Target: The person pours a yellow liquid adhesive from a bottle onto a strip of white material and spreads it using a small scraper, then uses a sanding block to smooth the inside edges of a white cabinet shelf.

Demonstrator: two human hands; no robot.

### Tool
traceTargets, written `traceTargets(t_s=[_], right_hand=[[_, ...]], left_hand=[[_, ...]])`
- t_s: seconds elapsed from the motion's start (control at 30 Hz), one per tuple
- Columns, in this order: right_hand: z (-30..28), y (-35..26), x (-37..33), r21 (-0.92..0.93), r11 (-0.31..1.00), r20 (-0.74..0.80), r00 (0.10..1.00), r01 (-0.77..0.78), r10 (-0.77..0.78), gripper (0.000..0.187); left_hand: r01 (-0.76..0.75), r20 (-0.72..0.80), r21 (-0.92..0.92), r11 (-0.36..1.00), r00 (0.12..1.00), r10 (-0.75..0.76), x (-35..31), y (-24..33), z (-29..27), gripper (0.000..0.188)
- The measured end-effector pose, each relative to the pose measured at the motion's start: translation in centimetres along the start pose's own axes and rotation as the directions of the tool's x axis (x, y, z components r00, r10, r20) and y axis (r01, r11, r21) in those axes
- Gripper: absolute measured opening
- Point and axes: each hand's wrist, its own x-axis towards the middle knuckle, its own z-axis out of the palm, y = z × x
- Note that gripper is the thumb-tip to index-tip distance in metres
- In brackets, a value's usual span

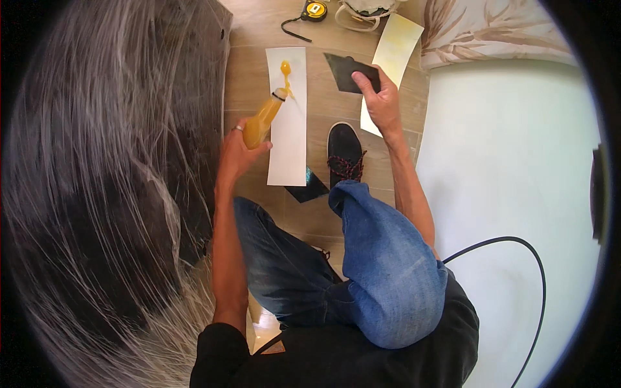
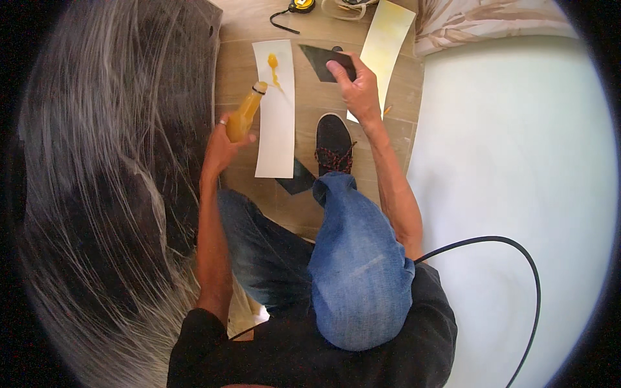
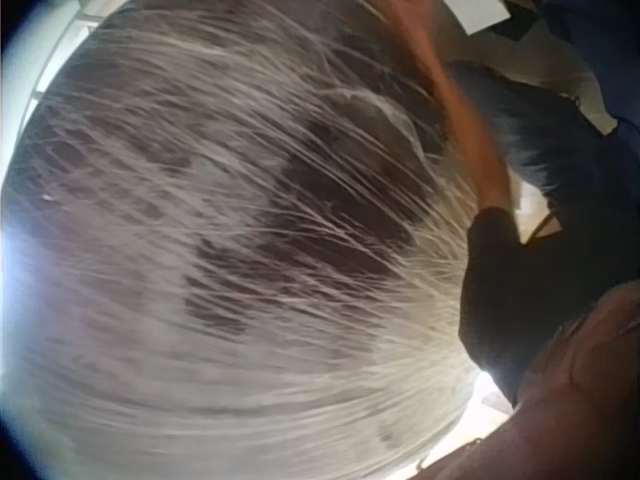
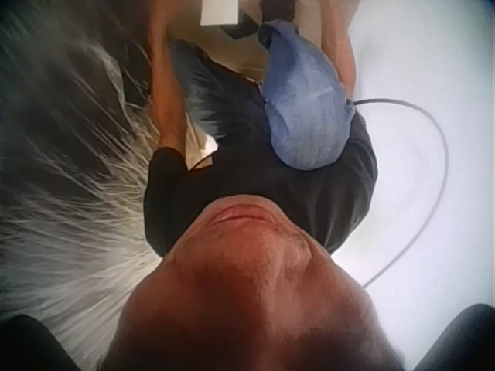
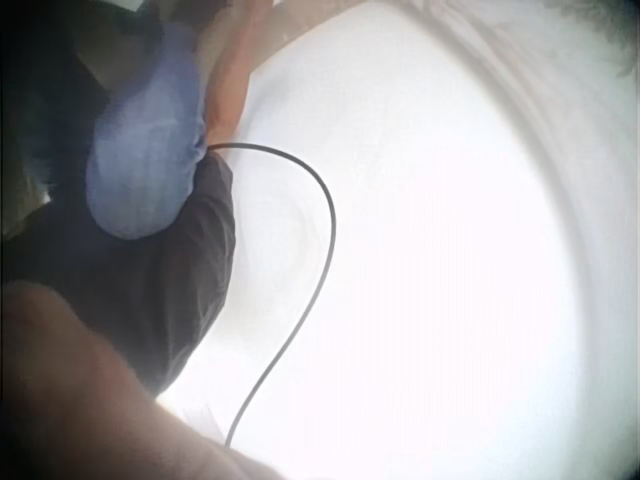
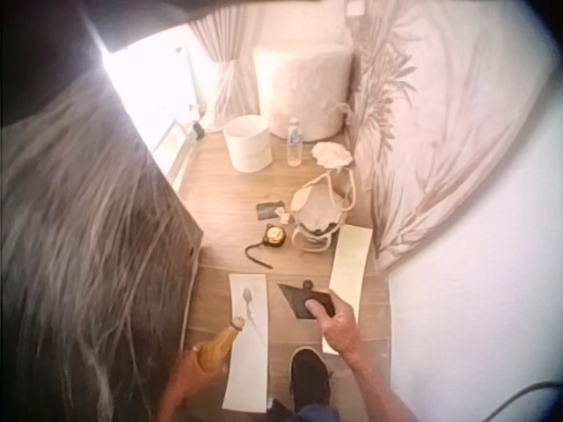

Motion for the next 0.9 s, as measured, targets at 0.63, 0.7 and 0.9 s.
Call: traceTargets(t_s=[0.63, 0.7, 0.9], right_hand=[[4.9, -2.4, -2.4, -0.4, 0.703, 0.587, 0.753, 0.588, -0.297, 0.031], [4.7, -1.8, -2.6, -0.428, 0.681, 0.587, 0.756, 0.594, -0.29, 0.03], [5.2, 0.9, -2.7, -0.503, 0.703, 0.53, 0.822, 0.502, -0.208, 0.028]], left_hand=[[-0.033, -0.058, -0.393, 0.919, 0.998, 0.011, -1.9, -1.9, 1.5, 0.059], [-0.035, -0.123, -0.463, 0.886, 0.992, -0.025, -1.7, -1.4, 1.2, 0.057], [-0.193, -0.354, -0.509, 0.839, 0.935, 0.0, 2.2, 0.7, -0.4, 0.053]])
